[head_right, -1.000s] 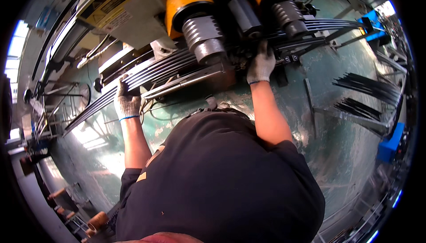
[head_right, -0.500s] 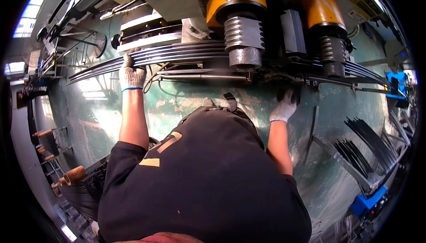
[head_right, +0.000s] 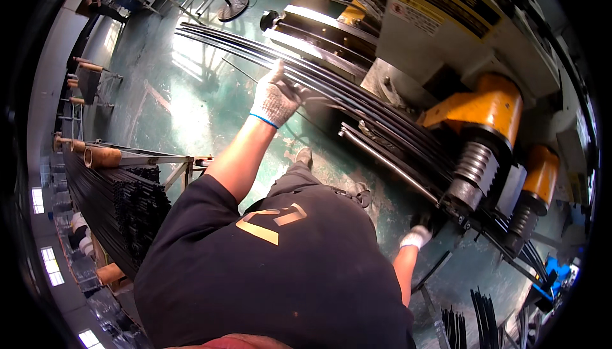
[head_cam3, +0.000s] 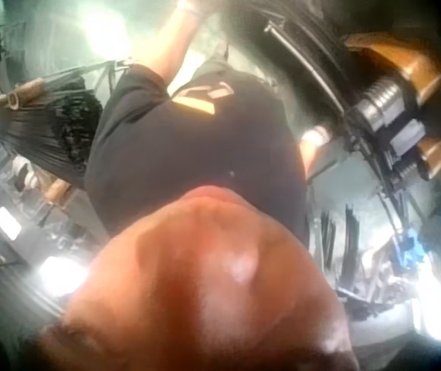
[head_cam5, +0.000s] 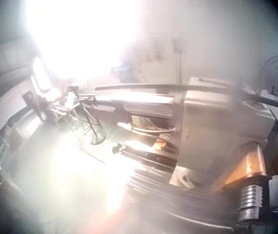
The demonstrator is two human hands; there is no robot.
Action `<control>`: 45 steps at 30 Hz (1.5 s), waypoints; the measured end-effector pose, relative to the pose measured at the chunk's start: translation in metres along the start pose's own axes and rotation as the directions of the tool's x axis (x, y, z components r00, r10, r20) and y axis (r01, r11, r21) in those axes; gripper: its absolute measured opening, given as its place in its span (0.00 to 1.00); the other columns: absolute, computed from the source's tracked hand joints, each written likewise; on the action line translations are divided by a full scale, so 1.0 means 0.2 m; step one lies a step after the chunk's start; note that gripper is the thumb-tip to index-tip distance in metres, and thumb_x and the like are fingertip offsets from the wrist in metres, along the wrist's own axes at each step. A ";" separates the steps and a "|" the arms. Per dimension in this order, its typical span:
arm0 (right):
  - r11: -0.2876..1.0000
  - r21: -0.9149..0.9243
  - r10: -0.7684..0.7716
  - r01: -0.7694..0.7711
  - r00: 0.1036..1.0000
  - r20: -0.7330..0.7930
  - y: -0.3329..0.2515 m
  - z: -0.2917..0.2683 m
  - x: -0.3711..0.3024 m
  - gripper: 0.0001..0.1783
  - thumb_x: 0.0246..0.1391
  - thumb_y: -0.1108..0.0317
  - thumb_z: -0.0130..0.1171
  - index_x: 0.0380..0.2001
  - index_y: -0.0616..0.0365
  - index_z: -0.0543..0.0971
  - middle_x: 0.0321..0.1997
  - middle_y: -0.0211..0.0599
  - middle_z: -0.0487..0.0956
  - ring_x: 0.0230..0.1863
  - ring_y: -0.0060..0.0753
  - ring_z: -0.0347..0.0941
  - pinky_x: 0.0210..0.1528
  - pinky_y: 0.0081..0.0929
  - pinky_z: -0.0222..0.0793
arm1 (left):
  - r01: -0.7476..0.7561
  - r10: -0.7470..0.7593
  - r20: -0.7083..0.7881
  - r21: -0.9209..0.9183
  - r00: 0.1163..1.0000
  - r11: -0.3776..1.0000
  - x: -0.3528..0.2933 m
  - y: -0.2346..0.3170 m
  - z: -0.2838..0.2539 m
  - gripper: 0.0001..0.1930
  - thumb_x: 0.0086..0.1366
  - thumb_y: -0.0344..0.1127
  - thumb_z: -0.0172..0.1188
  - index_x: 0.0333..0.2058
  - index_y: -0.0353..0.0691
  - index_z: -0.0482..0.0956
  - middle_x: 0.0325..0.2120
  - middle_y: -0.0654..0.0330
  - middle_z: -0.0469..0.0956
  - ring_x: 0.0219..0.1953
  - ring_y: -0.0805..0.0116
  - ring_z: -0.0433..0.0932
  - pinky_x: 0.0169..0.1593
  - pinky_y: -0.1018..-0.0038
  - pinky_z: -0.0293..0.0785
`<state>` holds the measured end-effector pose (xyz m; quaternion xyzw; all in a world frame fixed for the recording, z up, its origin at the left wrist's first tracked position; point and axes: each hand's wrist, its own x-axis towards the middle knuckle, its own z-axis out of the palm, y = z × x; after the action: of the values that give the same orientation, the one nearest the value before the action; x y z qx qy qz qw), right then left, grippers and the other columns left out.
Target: The person measures a wooden board with a tape measure, then operates a metal bending machine. They repeatedly feed bundles of long metal rods into the machine, activate the bending cycle, and remove the bent rods, stacking them on a nearby rack.
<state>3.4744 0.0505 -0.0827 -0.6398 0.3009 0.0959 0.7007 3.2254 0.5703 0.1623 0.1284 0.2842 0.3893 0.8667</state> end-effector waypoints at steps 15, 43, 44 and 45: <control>0.694 -0.720 0.143 -0.008 0.982 0.127 0.68 -0.15 -0.92 0.17 0.70 0.58 0.59 0.43 0.65 0.82 0.32 0.42 0.85 0.28 0.40 0.81 0.32 0.38 0.75 | -0.369 0.443 -0.281 0.280 0.851 0.886 0.99 2.15 -0.98 0.27 0.80 0.58 0.48 0.59 0.40 0.74 0.56 0.49 0.78 0.55 0.47 0.80 0.57 0.43 0.80; 0.627 -0.758 -0.015 0.179 0.976 0.218 0.44 0.28 -1.01 0.19 0.62 0.60 0.63 0.24 0.66 0.83 0.23 0.40 0.83 0.22 0.31 0.75 0.28 0.31 0.70 | -0.344 0.407 -0.055 0.439 0.912 0.830 0.96 2.21 -0.95 0.20 0.76 0.36 0.59 0.64 0.52 0.74 0.45 0.59 0.82 0.47 0.56 0.84 0.54 0.49 0.84; 0.615 -0.767 0.014 0.184 0.970 0.244 0.46 0.22 -0.95 0.19 0.63 0.59 0.63 0.26 0.65 0.83 0.23 0.38 0.82 0.24 0.30 0.77 0.28 0.33 0.71 | -0.362 0.400 0.020 0.469 0.916 0.806 0.99 2.27 -1.03 0.19 0.75 0.37 0.61 0.62 0.51 0.76 0.46 0.58 0.82 0.48 0.55 0.83 0.55 0.49 0.83; 0.705 -0.691 -0.045 0.161 0.982 0.182 0.51 0.17 -0.94 0.19 0.62 0.58 0.63 0.28 0.66 0.82 0.26 0.41 0.83 0.27 0.35 0.78 0.32 0.40 0.72 | -0.339 0.358 0.062 0.501 0.932 0.796 1.02 2.32 -1.09 0.17 0.74 0.37 0.62 0.60 0.50 0.78 0.46 0.56 0.82 0.49 0.54 0.83 0.57 0.49 0.82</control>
<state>3.2807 0.1468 -0.0648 -0.8646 0.1514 0.2121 0.4296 2.9265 1.0313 0.1125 0.3933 0.3626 0.4563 0.7111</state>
